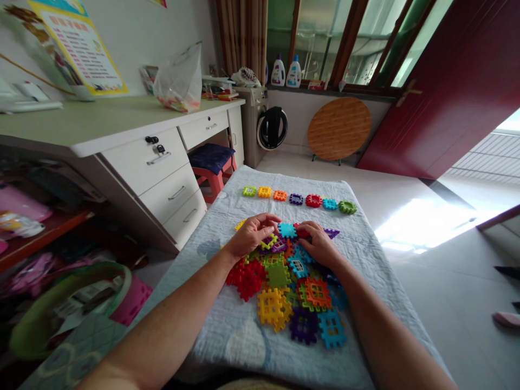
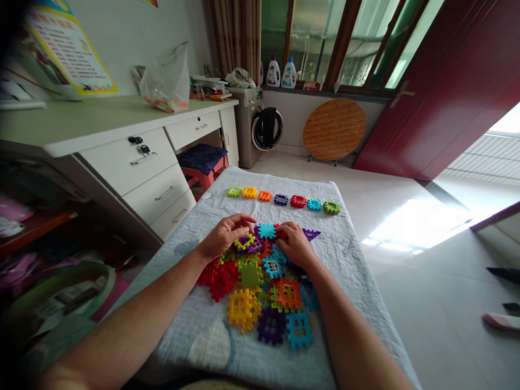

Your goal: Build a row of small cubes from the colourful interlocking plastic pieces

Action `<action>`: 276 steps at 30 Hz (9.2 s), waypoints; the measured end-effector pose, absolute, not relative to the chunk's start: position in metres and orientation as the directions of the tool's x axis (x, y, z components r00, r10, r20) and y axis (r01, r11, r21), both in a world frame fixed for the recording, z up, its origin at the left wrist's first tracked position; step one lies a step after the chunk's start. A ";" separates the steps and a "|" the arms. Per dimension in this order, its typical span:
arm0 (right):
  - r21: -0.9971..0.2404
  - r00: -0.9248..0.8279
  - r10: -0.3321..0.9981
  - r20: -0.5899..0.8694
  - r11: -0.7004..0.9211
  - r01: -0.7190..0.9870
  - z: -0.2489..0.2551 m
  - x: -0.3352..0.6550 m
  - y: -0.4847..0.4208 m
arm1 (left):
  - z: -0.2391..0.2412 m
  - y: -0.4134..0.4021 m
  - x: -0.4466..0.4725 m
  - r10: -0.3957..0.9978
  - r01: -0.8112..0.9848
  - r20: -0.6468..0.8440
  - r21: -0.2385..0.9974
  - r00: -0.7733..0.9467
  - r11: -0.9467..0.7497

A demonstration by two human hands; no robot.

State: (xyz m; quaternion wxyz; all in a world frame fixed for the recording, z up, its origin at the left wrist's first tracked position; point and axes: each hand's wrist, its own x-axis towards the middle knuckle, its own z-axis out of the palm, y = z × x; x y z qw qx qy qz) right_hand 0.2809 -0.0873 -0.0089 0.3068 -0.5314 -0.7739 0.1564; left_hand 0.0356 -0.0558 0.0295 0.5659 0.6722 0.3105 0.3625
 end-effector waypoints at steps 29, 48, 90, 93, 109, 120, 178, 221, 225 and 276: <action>-0.556 -0.255 0.912 0.322 0.399 0.729 -0.011 0.281 -0.087 | 0.007 -0.020 0.015 0.938 0.518 0.307 0.783 0.161 -0.345; -0.554 -0.252 0.910 0.329 0.402 0.729 -0.010 0.281 -0.087 | 0.026 -0.037 0.015 0.776 0.682 0.082 0.426 0.625 -0.594; -0.539 -0.265 0.909 0.321 0.405 0.739 -0.011 0.282 -0.087 | 0.032 -0.040 0.023 0.928 0.211 0.218 0.934 0.302 -0.288; -0.475 -0.286 0.899 0.331 0.421 0.773 -0.002 0.277 -0.092 | 0.028 -0.040 0.024 0.919 0.154 0.182 0.956 0.350 -0.248; -0.499 -0.346 0.905 0.247 0.425 0.755 0.015 0.246 -0.102 | 0.031 -0.056 0.034 0.782 0.037 0.080 0.991 0.618 -0.131; -0.658 -0.148 0.918 0.368 0.369 0.656 0.021 0.244 -0.106 | 0.029 -0.051 0.030 0.830 -0.047 0.109 0.994 0.547 -0.099; -0.949 -0.188 0.961 0.202 0.240 0.204 0.011 0.248 -0.102 | 0.035 -0.063 0.045 0.678 0.420 0.375 0.570 0.632 -0.707; -0.935 -0.247 0.941 0.231 0.285 0.212 0.012 0.248 -0.105 | 0.035 -0.062 0.048 0.730 0.445 0.339 0.618 0.593 -0.648; -0.901 -0.192 0.948 0.254 0.304 0.310 0.011 0.254 -0.104 | 0.037 -0.043 0.030 0.811 0.545 0.396 0.602 0.430 -0.583; -0.825 -0.166 0.958 0.232 0.284 0.488 0.002 0.265 -0.097 | 0.038 0.185 -0.022 0.862 0.911 -0.343 -0.040 0.373 -0.410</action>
